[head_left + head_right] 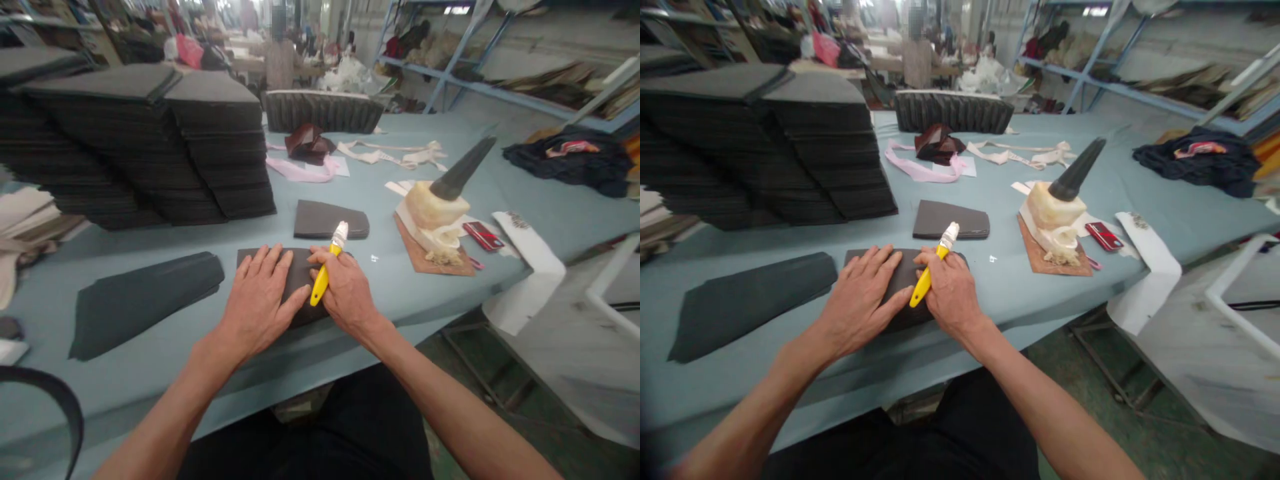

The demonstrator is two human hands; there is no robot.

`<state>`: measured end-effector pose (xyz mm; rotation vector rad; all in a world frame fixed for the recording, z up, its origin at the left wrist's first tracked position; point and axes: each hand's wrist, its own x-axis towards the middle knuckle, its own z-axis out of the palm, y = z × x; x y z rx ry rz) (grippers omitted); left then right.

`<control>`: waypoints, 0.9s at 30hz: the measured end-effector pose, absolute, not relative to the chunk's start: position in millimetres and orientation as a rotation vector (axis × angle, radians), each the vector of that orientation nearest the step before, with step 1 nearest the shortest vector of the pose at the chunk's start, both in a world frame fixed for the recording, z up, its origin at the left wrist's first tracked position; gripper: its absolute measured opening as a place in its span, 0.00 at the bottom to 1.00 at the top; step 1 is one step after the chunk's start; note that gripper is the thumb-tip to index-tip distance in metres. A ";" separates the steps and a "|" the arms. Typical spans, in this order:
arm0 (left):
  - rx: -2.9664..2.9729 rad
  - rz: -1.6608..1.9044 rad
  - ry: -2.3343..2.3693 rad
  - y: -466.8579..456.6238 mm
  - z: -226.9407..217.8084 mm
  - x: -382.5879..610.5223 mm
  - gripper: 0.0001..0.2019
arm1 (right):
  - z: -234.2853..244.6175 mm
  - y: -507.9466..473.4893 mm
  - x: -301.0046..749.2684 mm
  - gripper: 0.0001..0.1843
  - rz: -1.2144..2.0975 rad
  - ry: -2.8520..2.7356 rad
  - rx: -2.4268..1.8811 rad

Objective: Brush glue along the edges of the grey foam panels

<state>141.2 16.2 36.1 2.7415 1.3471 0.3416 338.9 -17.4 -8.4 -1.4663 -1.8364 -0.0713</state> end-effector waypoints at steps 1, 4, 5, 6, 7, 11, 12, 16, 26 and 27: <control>2.751 0.337 1.352 16.3 36.1 141.4 0.35 | -7.4 -17.0 338.8 0.13 -0.074 -1.842 -1.473; 2.788 0.338 1.380 15.2 36.0 142.4 0.34 | -3.6 -16.5 337.9 0.14 -0.072 -1.870 -1.498; 2.800 0.346 1.394 14.6 35.9 142.7 0.34 | -2.2 -16.8 337.2 0.13 -0.073 -1.877 -1.508; 2.809 0.352 1.409 14.1 35.7 142.9 0.33 | -0.7 -17.2 336.4 0.13 -0.075 -1.881 -1.514; 2.819 0.352 1.423 13.7 35.5 143.1 0.33 | 1.0 -17.8 335.6 0.13 -0.078 -1.881 -1.515; 2.837 0.306 1.443 12.6 35.3 143.3 0.34 | 12.7 -20.8 337.4 0.11 -0.065 -1.826 -1.448; 2.836 0.301 1.442 12.6 35.4 143.3 0.34 | 17.0 -21.5 340.2 0.11 -0.063 -1.787 -1.419; 2.822 0.321 1.436 14.4 36.0 142.1 0.35 | 32.3 -24.5 361.4 0.10 -0.105 -1.571 -1.339; 2.800 0.222 1.362 26.8 38.8 137.2 0.38 | -5.3 -51.9 399.8 0.11 -0.040 -1.317 -1.470; 2.791 0.218 1.369 27.6 40.0 137.1 0.39 | -9.7 -54.4 399.8 0.11 -0.009 -1.308 -1.482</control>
